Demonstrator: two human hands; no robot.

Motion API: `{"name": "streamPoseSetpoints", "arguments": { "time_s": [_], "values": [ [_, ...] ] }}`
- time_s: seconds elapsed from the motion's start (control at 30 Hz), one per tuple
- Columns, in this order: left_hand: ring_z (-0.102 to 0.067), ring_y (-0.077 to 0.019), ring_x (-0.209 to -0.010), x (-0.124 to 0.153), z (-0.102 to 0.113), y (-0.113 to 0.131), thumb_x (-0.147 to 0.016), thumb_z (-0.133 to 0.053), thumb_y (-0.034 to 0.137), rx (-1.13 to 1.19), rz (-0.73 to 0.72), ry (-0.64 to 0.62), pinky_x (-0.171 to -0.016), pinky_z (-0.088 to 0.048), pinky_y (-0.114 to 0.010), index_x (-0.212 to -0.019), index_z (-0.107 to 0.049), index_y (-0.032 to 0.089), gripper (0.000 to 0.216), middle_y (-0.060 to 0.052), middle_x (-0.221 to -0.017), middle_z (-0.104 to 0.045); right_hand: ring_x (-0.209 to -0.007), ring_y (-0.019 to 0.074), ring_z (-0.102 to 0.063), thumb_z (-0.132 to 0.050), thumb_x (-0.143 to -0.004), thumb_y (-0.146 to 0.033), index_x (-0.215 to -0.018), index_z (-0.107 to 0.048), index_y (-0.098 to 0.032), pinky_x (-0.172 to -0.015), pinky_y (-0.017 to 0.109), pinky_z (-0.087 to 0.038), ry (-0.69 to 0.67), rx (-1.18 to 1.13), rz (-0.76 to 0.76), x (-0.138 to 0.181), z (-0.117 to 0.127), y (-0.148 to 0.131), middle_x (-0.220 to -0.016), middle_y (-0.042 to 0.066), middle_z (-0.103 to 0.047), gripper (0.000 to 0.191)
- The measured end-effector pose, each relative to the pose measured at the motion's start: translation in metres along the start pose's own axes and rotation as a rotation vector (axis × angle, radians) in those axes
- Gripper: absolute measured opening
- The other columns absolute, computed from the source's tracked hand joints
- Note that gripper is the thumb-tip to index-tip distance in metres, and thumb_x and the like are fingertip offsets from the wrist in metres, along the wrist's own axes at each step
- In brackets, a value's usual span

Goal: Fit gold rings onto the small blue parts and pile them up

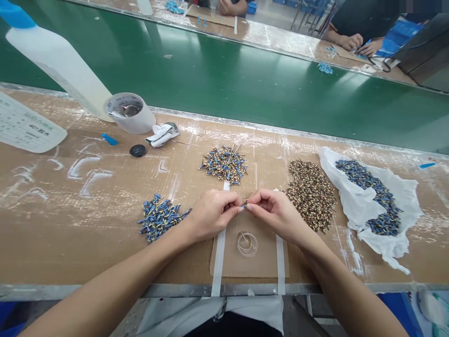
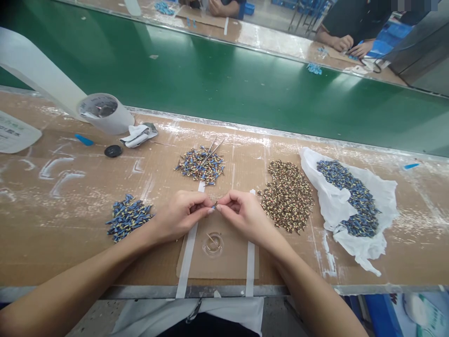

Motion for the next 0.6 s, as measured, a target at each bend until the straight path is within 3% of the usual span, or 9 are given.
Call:
{"name": "streamPoseSetpoints", "arguments": {
  "time_s": [0.37, 0.6],
  "values": [
    [-0.043, -0.0089, -0.055, 0.0, -0.0012, 0.001, -0.087, -0.058, 0.016, 0.036, 0.085, 0.003, -0.055, -0.029, -0.022, -0.071, -0.06, 0.014, 0.016, 0.004, -0.059, -0.05, -0.074, 0.0153, -0.062, -0.063, -0.087, -0.026, -0.083, -0.063, -0.016, -0.067, 0.028, -0.049, 0.023, -0.006, 0.039, -0.0011, -0.0059, 0.0032, -0.08, 0.005, -0.066, 0.011],
    [-0.047, -0.0098, -0.059, -0.0005, 0.0007, 0.0045, -0.091, -0.053, 0.019, 0.034, 0.071, 0.086, -0.057, -0.033, -0.022, -0.084, -0.065, 0.015, 0.015, 0.002, -0.067, -0.059, -0.069, 0.0128, -0.063, -0.073, -0.08, -0.035, -0.091, -0.065, -0.017, -0.068, 0.029, -0.055, 0.104, -0.309, -0.071, -0.0057, -0.0056, 0.0018, -0.075, 0.001, -0.067, 0.022]
  ]
}}
Point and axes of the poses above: each hand's wrist, its own x-axis away from the middle knuckle, its own z-axis out of the back of the hand, y = z × x, the point moved 1 cm from there along -x, towards the middle knuckle
